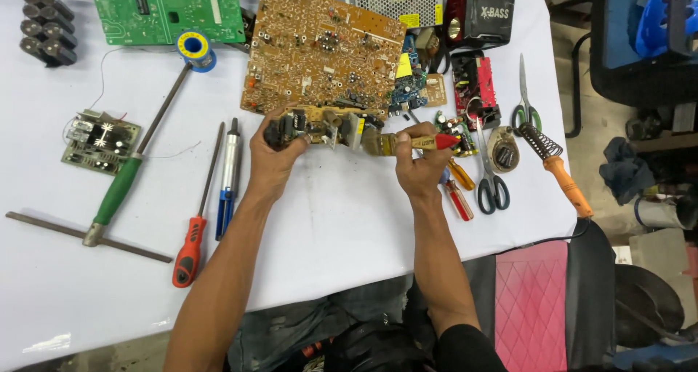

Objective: The person holds a small electronic component and repeatedly brushes its surface with a small brush. The person rotates the component to access different sides while continuing to brush. The work is performed at a white table with various tools and electronic parts nearby.

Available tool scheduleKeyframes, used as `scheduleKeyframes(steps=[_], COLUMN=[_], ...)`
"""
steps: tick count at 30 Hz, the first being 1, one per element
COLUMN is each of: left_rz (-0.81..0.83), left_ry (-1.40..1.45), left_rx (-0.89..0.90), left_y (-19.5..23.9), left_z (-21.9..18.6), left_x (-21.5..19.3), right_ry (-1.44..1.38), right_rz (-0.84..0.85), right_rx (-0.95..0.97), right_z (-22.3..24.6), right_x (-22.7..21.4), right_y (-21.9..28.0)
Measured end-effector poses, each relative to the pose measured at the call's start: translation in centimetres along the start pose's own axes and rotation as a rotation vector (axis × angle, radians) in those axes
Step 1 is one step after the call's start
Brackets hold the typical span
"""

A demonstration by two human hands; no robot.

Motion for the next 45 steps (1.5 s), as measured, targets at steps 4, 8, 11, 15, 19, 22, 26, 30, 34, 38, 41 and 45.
scheduleKeyframes(steps=[4,8,11,15,19,22,26,30,34,38,41,45], left_rz=[-0.013,0.01,-0.005,-0.009,0.003,-0.003,-0.022,-0.006,0.007,0.01,0.014,0.014], left_ry=[-0.011,-0.009,-0.001,-0.003,-0.014,-0.012,0.007,0.018,0.018,0.018,0.008,-0.002], left_rx=[0.006,-0.006,-0.01,-0.014,-0.028,-0.016,0.002,-0.008,0.01,-0.007,-0.009,-0.011], left_y=[0.1,0.0,-0.1,0.0,-0.1,-0.3,0.0,-0.5,0.0,-0.5,-0.3,-0.2], left_z=[-0.3,-0.3,0.0,0.7,0.6,0.5,-0.4,1.0,-0.5,0.6,0.3,-0.1], left_x=[0.1,0.2,0.1,-0.3,-0.3,-0.1,0.0,-0.3,0.3,-0.1,0.0,0.3], right_ry=[0.104,0.132,0.166,0.159,0.181,0.233,0.167,0.212,0.159,0.015,0.032,-0.075], right_rz=[-0.04,-0.018,-0.016,0.066,0.069,-0.035,0.074,0.012,0.095,-0.027,-0.073,-0.04], right_rx=[-0.075,0.045,0.055,0.148,0.147,0.104,0.142,0.099,0.133,0.068,-0.011,0.004], right_z=[1.0,-0.1,1.1,0.6,-0.1,-0.1,-0.6,-0.7,0.1,-0.2,-0.8,0.5], right_x=[-0.8,-1.3,-1.1,-0.6,-0.5,-1.1,-0.5,-1.0,0.2,-0.4,-0.1,0.6], right_y=[-1.0,-0.3,-1.3,-1.2,-0.8,-0.9,-0.3,-0.3,0.5,0.1,0.5,0.4])
Point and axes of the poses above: each hand's wrist, its own y-axis away from the middle knuckle, its own x-axis out of the palm, z = x × y, the point moved 4 cm from there along -y, towards the middle knuckle, and after that the axes turned 7 degrees about -x, right-handed, at the moved point
